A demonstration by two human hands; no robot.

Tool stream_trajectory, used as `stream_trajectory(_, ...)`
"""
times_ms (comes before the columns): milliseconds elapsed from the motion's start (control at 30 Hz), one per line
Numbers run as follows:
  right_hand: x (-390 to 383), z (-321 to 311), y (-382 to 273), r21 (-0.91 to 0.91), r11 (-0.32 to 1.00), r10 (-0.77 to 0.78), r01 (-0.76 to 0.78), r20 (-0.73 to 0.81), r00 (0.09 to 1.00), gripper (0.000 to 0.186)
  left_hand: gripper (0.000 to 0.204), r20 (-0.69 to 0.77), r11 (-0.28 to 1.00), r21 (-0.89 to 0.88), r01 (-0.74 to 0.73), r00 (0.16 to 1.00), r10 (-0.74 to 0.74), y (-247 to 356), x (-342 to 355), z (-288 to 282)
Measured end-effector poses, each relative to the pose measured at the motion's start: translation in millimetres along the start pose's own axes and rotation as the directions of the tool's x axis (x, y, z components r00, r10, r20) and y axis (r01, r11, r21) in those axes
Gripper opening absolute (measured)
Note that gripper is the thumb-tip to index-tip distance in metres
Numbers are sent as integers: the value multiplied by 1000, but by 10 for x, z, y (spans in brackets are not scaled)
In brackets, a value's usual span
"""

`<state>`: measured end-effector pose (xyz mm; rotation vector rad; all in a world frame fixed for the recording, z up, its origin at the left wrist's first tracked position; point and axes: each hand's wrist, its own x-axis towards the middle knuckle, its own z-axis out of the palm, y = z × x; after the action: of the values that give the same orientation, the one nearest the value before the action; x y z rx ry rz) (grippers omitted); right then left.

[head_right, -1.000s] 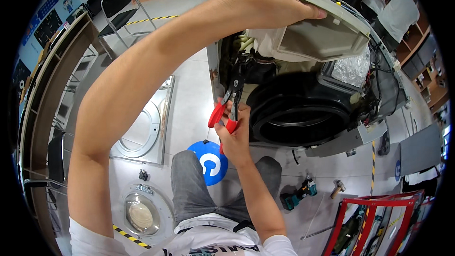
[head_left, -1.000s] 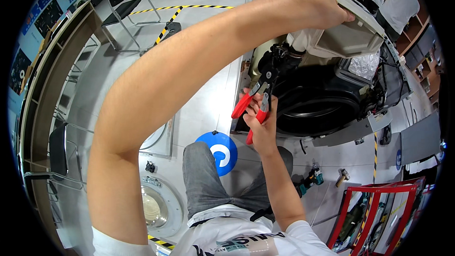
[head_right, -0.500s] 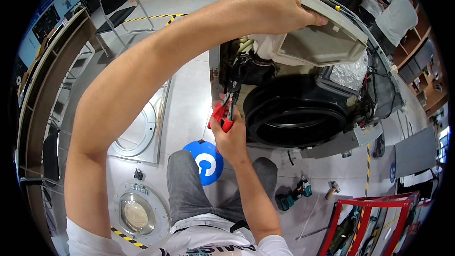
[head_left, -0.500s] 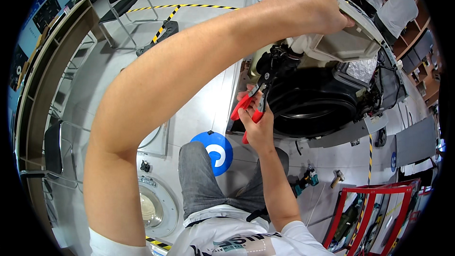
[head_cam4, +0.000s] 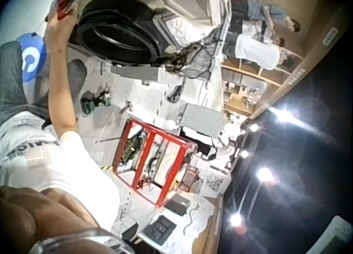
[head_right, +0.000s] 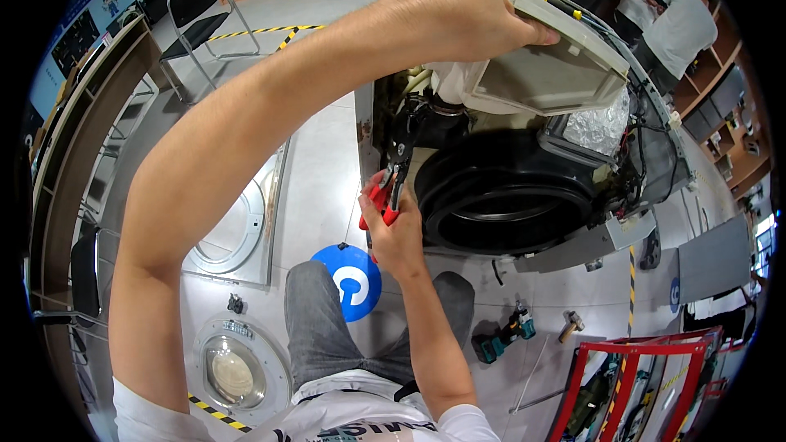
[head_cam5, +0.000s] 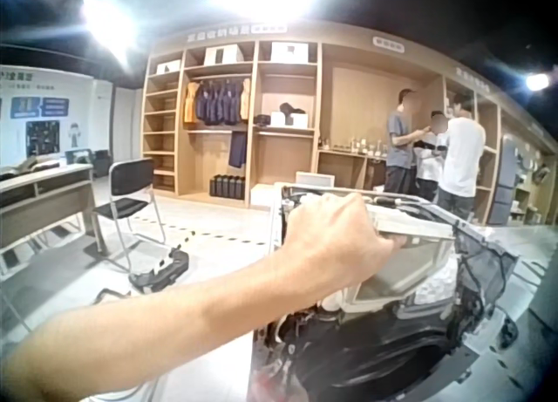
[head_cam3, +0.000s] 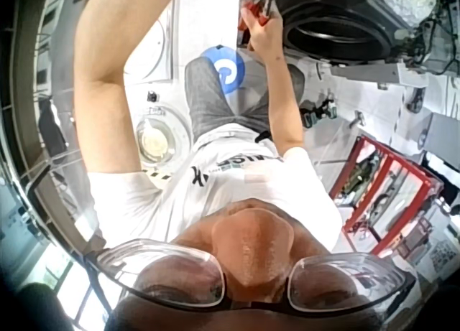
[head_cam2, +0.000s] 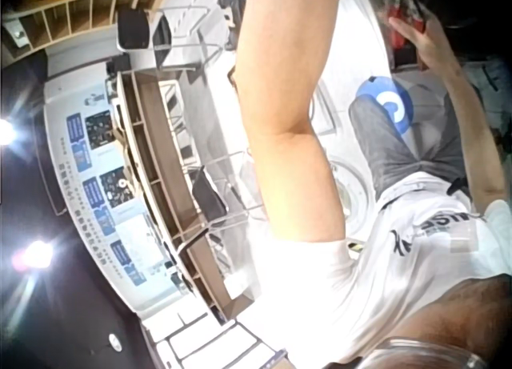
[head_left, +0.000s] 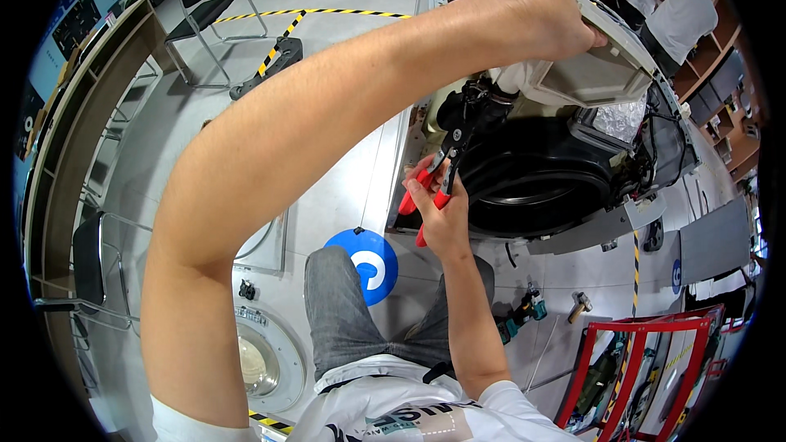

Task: The person uses pliers and wire cutters to detach internal components and cut a zip tie inside a washing machine.

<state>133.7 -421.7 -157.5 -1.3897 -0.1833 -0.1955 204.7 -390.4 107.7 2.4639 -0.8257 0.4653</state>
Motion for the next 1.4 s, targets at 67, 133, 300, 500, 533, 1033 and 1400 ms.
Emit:
stream_trajectory(67, -2, 0, -17, -27, 999, 20, -21, -12, 1000, 19, 55, -50, 999, 6, -32, 998, 33, -12, -24, -3)
stream_trajectory(133, 3, -2, -41, -92, 995, 33, -36, -29, 999, 18, 55, -18, 999, -30, -38, 999, 37, -21, -26, -9)
stream_trajectory(300, 9, 31, -58, -52, 998, 23, -28, -79, 997, 13, 54, -27, 1000, 6, -11, 1000, 11, -14, -10, 26)
stream_trajectory(500, 32, 122, 27, -87, 996, 0, -12, -142, 990, 13, 49, 12, 999, -15, -29, 1000, 29, -29, -27, 9)
stream_trajectory(533, 33, 125, 38, -70, 998, -6, -4, -136, 991, 13, 49, 13, 999, -13, -35, 999, 35, -33, -24, 4)
stream_trajectory(1033, 25, 94, 68, -140, 990, 14, -35, -144, 990, 14, 61, -182, 989, 110, -99, 976, 118, -401, 130, 235)
stream_trajectory(1400, -41, -248, -28, -18, 995, 102, -102, -9, 995, 14, 56, -186, 989, 94, -110, 974, 126, -427, 126, 205)
